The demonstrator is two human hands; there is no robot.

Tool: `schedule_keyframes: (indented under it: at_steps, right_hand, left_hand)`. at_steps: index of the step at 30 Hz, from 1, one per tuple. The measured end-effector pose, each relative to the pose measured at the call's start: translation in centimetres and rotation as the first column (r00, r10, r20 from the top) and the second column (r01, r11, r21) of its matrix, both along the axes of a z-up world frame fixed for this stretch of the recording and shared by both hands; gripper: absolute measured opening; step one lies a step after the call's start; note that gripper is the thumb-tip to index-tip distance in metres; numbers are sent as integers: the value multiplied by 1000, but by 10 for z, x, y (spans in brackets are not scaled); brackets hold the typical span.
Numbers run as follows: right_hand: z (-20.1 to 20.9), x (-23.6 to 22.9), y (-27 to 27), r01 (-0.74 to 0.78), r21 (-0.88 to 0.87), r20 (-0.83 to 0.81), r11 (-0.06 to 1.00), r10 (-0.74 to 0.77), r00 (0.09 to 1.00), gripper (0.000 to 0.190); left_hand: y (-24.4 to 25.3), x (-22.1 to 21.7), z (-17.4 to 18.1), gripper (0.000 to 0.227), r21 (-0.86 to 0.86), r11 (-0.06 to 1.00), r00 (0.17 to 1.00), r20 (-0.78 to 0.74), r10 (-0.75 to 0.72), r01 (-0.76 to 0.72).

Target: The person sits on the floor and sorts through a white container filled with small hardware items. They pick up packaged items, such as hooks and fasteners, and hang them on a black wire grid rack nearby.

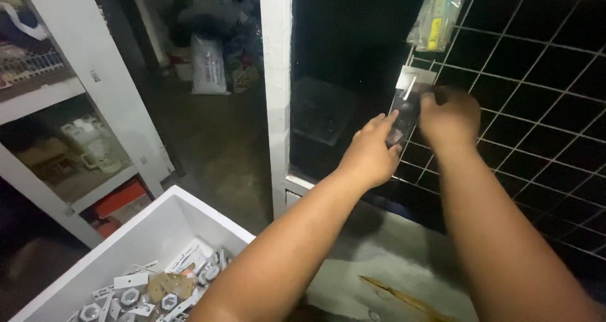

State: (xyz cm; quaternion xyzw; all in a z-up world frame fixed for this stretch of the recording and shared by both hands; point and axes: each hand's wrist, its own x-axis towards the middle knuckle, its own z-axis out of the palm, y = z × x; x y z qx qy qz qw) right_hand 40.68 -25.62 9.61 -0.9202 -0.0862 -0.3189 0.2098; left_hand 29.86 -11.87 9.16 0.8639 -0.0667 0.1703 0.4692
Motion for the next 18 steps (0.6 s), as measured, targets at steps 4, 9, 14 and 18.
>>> schedule_keyframes:
  at_steps: [4,9,14,18]
  right_hand:
    - [4,-34,-1,74,124,20,989,-77,997,57]
    - [3,-106,10,-103,499,-17,860,128,992,32]
    - [-16,-190,12,-282,535,65,796,294,953,24]
    - [-37,-234,24,-290,634,17,717,362,932,13]
  left_hand:
    - [3,-19,-2,62,-47,998,1000,6,30,-29]
    - [3,-43,-19,49,-206,978,1000,16,7,-4]
    - [1,-109,-6,31,-395,918,995,-99,3,-42]
    - [5,-148,-27,18,-491,869,998,-46,44,-61]
